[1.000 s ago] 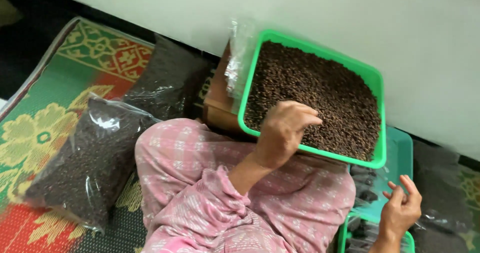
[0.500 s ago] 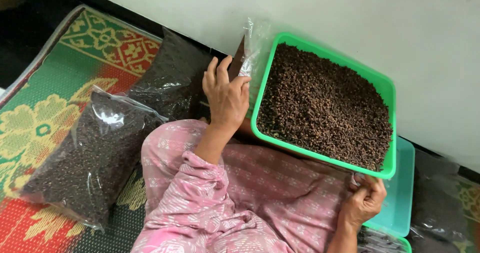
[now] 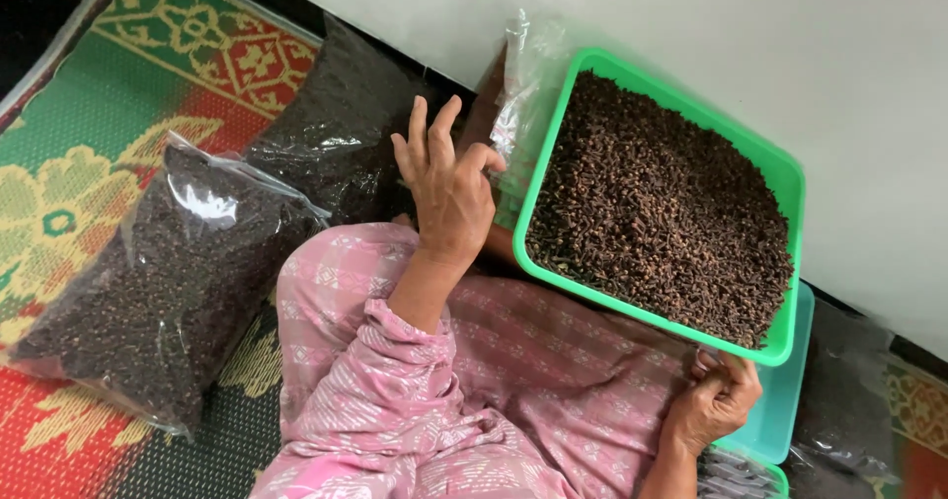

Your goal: The person fills small clear plastic bags with cloves from a tray by hand and with a small scoop, seals the bags, and places them into other trays.

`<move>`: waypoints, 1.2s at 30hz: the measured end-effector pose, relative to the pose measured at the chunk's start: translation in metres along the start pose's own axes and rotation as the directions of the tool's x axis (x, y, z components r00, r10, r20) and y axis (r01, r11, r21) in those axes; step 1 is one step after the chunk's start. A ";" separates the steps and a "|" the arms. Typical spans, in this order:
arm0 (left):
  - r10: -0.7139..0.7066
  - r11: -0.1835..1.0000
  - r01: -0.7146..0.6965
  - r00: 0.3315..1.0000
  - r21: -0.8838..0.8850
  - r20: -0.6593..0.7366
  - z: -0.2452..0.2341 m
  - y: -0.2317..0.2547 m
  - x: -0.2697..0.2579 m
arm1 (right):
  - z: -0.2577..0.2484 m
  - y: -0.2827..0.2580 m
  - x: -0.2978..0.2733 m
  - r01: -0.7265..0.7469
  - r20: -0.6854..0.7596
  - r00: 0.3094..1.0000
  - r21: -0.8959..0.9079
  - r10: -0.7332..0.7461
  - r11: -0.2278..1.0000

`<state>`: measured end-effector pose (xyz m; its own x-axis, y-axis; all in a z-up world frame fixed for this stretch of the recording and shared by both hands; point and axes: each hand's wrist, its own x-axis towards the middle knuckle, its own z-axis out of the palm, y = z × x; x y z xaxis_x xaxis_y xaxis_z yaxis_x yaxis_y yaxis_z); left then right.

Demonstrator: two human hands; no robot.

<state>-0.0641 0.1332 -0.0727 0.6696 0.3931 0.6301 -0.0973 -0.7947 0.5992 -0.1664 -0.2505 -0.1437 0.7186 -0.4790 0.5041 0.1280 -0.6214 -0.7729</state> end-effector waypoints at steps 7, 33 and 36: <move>-0.043 0.999 0.041 0.996 0.035 0.079 -0.026 0.001 -0.011 | 0.000 0.005 0.000 0.056 0.013 0.998 0.027 -0.057 0.998; -0.213 0.814 0.336 0.932 -0.474 0.294 -0.004 0.005 -0.052 | -0.001 0.013 0.001 0.083 0.009 0.996 0.010 -0.083 0.996; -0.261 0.769 0.398 0.910 -0.501 0.321 -0.004 0.004 -0.053 | -0.002 0.018 0.002 0.121 0.003 0.993 -0.021 -0.121 0.992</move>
<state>-0.1034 0.1109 -0.1015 0.8716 0.4167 0.2583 -0.1774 -0.2231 0.9585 -0.1638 -0.2639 -0.1560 0.6999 -0.3987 0.5925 0.1992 -0.6877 -0.6981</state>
